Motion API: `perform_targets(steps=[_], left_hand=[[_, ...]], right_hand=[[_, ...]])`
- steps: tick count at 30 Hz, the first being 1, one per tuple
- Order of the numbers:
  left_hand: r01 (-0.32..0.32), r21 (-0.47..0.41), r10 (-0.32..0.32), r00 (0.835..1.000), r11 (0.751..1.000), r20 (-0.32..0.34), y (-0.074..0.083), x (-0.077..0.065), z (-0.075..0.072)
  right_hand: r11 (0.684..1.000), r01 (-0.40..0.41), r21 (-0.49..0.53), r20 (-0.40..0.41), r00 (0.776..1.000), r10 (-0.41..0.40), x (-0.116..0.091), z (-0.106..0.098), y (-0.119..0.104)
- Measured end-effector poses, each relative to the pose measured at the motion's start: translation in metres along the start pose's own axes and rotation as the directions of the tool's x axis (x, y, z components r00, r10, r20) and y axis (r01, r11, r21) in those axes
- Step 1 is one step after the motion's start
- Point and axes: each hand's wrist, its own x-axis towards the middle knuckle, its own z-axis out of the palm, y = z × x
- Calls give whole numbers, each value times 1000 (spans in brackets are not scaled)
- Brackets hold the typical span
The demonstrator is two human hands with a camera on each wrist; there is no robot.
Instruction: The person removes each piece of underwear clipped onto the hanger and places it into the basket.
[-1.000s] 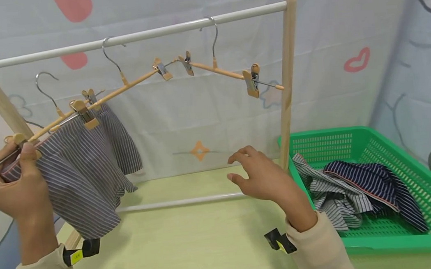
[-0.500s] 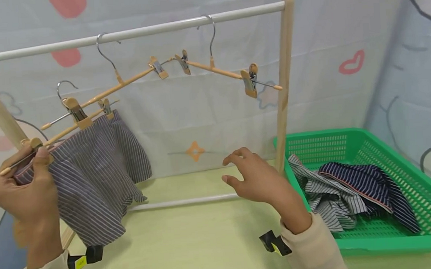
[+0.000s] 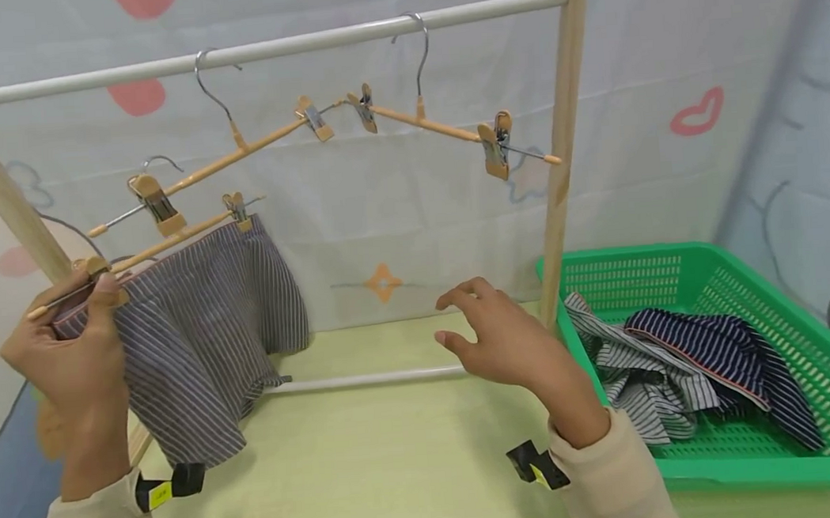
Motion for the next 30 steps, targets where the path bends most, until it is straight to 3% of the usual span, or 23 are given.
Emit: perform_targets(steps=[4, 8, 12, 18, 26, 30], left_hand=[[22, -3, -22, 999, 1000, 50, 3, -1, 4], [32, 18, -33, 994, 999, 101, -11, 0, 7], [25, 3, -25, 984, 1000, 174, -20, -1, 9], [28, -8, -25, 969, 1000, 246, -20, -6, 9], [31, -9, -25, 935, 999, 354, -15, -18, 16], [72, -43, -48, 914, 997, 403, -13, -25, 20]], right_hand=[[1000, 5, 3, 2, 1000, -5, 0, -2, -1], [1000, 7, -5, 3, 1000, -7, 1, -3, -1], [1000, 1, -11, 5, 1000, -1, 2, -2, -1], [1000, -4, -10, 8, 1000, 4, 2, 0, -2], [1000, -13, -9, 4, 1000, 13, 4, 3, -2], [1000, -24, -4, -7, 1000, 24, 6, 5, -2]])
